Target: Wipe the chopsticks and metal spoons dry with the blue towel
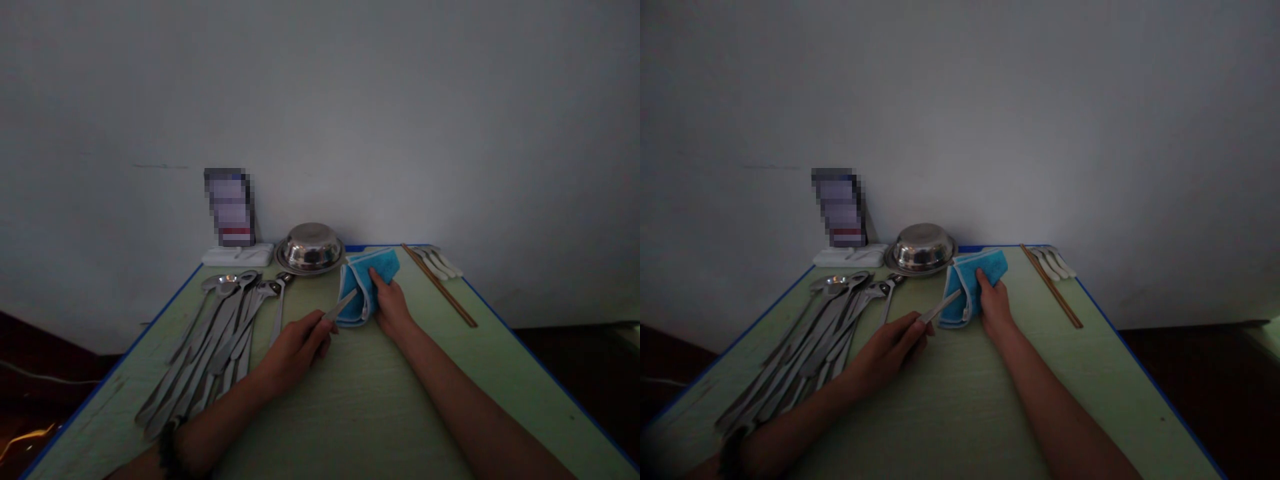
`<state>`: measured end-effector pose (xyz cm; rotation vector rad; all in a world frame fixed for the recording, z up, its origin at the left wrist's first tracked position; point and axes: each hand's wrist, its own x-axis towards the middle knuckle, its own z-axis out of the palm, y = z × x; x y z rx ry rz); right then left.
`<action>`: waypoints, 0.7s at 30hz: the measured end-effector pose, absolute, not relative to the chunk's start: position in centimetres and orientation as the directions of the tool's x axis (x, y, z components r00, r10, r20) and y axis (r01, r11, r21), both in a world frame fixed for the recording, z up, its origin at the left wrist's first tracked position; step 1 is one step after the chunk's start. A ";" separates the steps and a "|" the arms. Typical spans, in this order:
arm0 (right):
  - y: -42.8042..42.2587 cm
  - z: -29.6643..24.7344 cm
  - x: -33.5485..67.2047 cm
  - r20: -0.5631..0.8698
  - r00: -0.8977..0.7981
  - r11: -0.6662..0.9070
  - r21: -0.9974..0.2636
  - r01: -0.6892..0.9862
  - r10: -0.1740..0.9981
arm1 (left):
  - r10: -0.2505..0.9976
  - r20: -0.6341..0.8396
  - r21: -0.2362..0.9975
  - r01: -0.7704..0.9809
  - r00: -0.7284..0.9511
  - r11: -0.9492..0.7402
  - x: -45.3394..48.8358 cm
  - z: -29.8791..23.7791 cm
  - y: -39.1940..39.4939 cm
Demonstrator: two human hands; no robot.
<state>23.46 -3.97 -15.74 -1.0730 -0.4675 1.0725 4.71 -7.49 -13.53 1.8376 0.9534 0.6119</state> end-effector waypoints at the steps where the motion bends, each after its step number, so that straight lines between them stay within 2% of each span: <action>1: -4.0 -15.7 23.4 -0.169 0.449 0.070 -0.881 -0.469 0.878 | 0.817 0.005 0.900 0.354 0.576 -0.255 4.7 -13.5 -7.5; 4: -4.1 -15.7 23.4 -0.157 0.449 0.072 -0.889 -0.452 0.880 | 0.812 0.018 0.904 0.337 0.583 -0.263 4.8 -13.5 -7.6; 9: -4.0 -16.0 23.5 -0.128 0.446 0.083 -0.902 -0.424 0.886 | 0.860 0.108 0.948 0.208 0.498 -0.239 5.0 -13.5 -7.7; 13: -4.0 -16.0 23.5 -0.130 0.445 0.069 -0.913 -0.403 0.886 | 0.867 0.100 0.920 0.287 0.488 -0.268 4.9 -13.4 -7.6; 21: -4.1 -16.2 23.4 -0.104 0.447 0.049 -0.947 -0.318 0.889 | 0.802 0.067 0.833 0.409 0.594 -0.373 4.8 -13.1 -7.6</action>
